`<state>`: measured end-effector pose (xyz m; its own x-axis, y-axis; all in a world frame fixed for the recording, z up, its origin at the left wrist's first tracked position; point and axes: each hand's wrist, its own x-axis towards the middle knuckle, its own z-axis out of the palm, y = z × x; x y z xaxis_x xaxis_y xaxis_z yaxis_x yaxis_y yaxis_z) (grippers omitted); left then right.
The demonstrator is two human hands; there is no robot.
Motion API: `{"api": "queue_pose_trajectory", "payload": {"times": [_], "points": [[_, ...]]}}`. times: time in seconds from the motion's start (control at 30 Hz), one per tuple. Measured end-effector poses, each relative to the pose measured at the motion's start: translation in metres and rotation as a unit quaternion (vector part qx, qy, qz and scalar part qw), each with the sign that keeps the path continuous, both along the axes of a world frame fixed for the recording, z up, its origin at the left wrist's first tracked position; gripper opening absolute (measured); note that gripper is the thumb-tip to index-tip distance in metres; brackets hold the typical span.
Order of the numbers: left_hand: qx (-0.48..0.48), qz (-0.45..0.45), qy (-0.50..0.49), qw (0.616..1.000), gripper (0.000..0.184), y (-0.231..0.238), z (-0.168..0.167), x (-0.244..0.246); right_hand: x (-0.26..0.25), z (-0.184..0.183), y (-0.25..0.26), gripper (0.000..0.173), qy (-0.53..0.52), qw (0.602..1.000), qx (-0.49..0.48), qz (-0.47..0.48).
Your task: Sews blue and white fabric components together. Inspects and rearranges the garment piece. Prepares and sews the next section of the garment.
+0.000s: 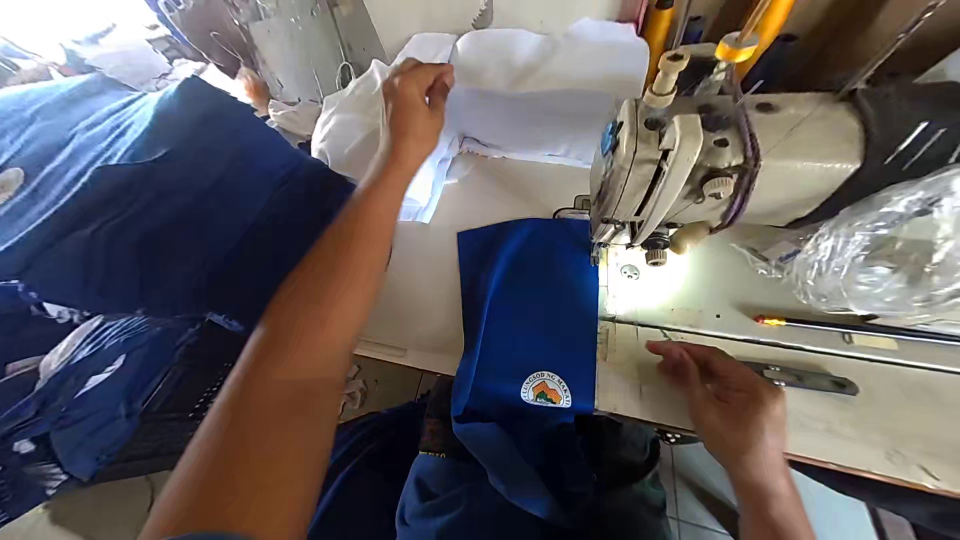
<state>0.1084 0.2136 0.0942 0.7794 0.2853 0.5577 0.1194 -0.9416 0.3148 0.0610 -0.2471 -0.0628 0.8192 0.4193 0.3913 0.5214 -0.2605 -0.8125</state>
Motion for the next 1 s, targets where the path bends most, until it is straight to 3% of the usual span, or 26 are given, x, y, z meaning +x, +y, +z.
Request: {"api": "queue_pose_trajectory", "payload": {"times": [0.2,0.33,0.6,0.73,0.83,0.9,1.0], "points": [[0.1,-0.008,0.15,0.983,0.033,0.043,0.006,0.045,-0.003,-0.011,0.011,0.025,-0.004,0.999,0.002,-0.044],[0.108,0.018,0.139,0.984,0.032,0.044,-0.008,0.061,-0.002,-0.012,0.011,0.025,-0.006,0.999,0.004,-0.05],[0.051,0.061,0.111,0.991,0.029,0.046,0.002,0.063,-0.003,-0.012,0.013,0.024,-0.009,0.998,0.002,-0.057],[0.052,0.014,0.116,0.992,0.033,0.055,0.013,0.065,-0.004,-0.011,0.013,0.023,-0.004,0.998,0.007,-0.062],[0.05,-0.002,0.061,0.997,0.041,0.039,0.03,0.054,-0.005,-0.012,0.014,0.024,-0.006,0.998,-0.002,-0.067],[0.023,-0.014,-0.057,0.998,0.04,0.013,0.036,0.039,-0.01,-0.007,0.018,0.024,-0.028,0.997,-0.013,-0.069],[0.006,-0.109,-0.172,0.979,0.035,-0.05,0.033,-0.011,-0.037,0.033,0.037,0.021,-0.121,0.992,0.031,-0.014]]}}
